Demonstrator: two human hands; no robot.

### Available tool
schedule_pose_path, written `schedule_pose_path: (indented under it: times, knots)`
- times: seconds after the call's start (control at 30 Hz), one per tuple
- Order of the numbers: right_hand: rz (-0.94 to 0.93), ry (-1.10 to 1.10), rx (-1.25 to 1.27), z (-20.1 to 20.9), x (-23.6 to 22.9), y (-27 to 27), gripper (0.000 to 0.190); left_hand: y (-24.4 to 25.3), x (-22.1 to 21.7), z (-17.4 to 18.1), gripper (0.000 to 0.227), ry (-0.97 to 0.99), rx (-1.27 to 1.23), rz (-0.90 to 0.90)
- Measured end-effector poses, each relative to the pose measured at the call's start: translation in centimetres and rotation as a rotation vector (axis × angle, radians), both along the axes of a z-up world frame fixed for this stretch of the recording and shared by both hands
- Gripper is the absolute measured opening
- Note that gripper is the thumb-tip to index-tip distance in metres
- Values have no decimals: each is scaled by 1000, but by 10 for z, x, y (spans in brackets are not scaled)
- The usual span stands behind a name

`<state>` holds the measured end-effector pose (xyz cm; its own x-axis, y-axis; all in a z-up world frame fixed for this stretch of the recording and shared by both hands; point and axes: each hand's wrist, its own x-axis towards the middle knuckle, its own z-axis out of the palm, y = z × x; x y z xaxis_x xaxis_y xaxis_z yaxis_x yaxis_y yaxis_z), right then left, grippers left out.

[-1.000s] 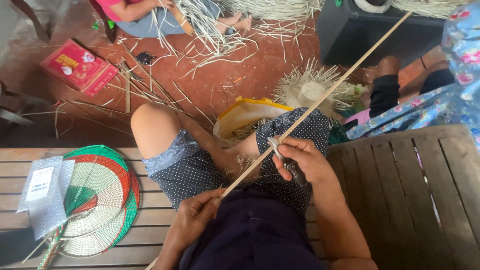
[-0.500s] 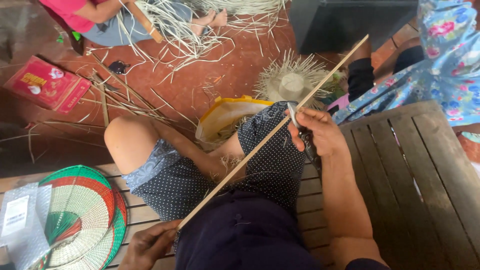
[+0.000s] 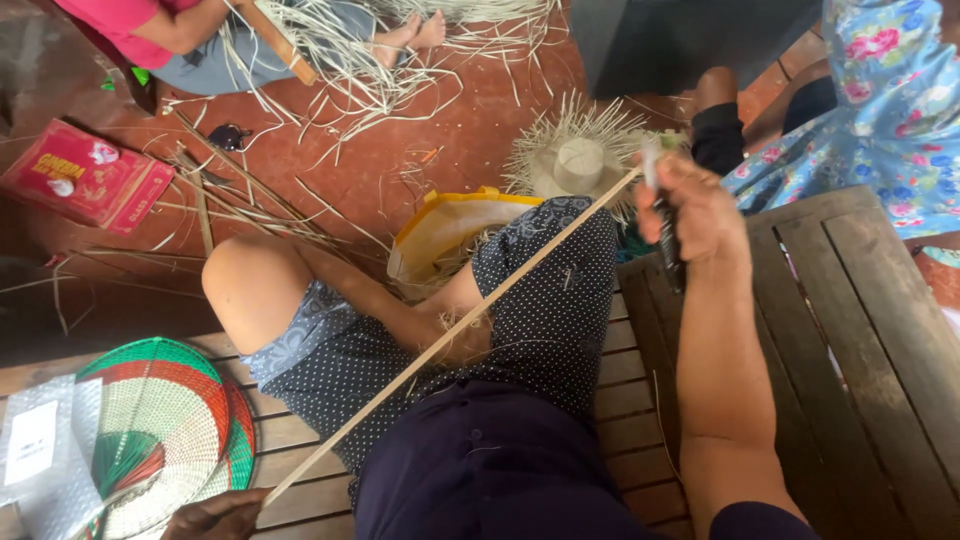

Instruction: Thinning a long, flexible wood strip using a small hand knife by shaving off thin layers.

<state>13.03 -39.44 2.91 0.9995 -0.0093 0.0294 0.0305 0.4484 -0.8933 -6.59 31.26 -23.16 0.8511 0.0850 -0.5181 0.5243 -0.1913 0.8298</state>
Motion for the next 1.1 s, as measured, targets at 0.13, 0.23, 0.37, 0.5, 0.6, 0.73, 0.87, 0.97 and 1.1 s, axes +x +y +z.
schedule_pose_path:
  times: [0.13, 0.23, 0.37, 0.5, 0.6, 0.73, 0.87, 0.97, 1.1]
  knots:
    - [-278, -14, -25, -10, 2, -10, 16, -7, 0, 26, 31, -30, -150, 1]
    - [-72, -25, -207, -16, -11, 49, 14, -112, 19, 111, 41, -26, -70, -57]
    - [322, 473, -315, -13, -53, 159, 58, -218, 54, 163, 38, -178, -376, -63]
    - [611, 99, -190, -68, -73, 204, 60, -270, 81, 185, 32, -401, -243, -124]
    - [719, -53, -202, -63, -72, 208, 51, -285, 86, 185, 34, -435, -364, -161]
    - [706, -138, -117, -61, -71, 194, 42, -289, 82, 176, 32, -357, -495, -129]
    - [702, -154, -90, -58, -69, 178, 39, -286, 71, 180, 34, -279, -599, -154]
    - [620, 113, -118, -36, -76, 170, 37, -273, 66, 193, 38, -132, -604, -234]
    - [640, 111, -126, -36, -76, 169, 37, -271, 59, 196, 38, -107, -544, -230]
